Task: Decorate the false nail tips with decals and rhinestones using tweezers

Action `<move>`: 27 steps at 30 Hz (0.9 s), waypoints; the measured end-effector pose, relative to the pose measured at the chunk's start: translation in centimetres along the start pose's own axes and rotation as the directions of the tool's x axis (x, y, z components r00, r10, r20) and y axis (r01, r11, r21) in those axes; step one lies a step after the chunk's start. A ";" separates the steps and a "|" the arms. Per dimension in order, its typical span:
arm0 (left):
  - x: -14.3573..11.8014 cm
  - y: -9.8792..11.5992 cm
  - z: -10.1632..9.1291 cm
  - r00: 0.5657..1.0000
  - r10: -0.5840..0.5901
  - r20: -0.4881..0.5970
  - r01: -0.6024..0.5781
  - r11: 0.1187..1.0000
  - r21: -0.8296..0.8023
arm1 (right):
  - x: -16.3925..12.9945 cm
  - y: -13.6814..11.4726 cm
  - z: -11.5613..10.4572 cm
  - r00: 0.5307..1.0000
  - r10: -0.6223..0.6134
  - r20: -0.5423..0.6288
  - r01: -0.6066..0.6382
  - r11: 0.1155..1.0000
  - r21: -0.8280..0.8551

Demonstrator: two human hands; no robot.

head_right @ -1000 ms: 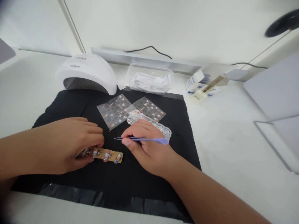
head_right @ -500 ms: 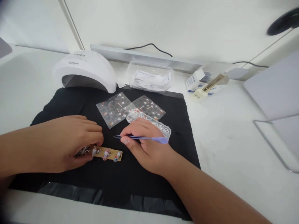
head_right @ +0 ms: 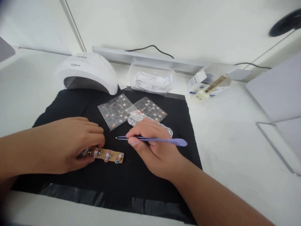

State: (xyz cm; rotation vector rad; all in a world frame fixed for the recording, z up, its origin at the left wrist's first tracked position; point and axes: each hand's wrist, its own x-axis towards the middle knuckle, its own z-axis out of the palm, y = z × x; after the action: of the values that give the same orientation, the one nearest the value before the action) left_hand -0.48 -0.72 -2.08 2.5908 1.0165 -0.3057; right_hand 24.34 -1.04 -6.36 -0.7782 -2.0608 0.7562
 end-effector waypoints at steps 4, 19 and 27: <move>0.0 0.0 0.0 1.000 0.007 -0.026 -0.007 1.000 -0.001 | -0.9 -0.2 -0.5 0.999 0.015 -0.040 -0.009 0.989 0.146; 0.1 0.1 -0.1 1.000 0.000 -0.010 0.000 1.000 0.001 | -1.5 -1.3 -0.5 0.993 -0.108 0.045 0.094 0.967 0.237; -0.3 0.3 -0.3 0.995 0.034 -0.092 -0.037 0.999 -0.027 | -1.1 -1.5 -0.2 0.987 -0.142 0.079 0.123 0.971 0.203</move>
State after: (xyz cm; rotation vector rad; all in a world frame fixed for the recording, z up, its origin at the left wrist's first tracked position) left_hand -0.45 -0.95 -1.62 2.6151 0.9965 -0.1632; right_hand 24.67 -2.77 -5.64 -0.4970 -2.0585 0.9202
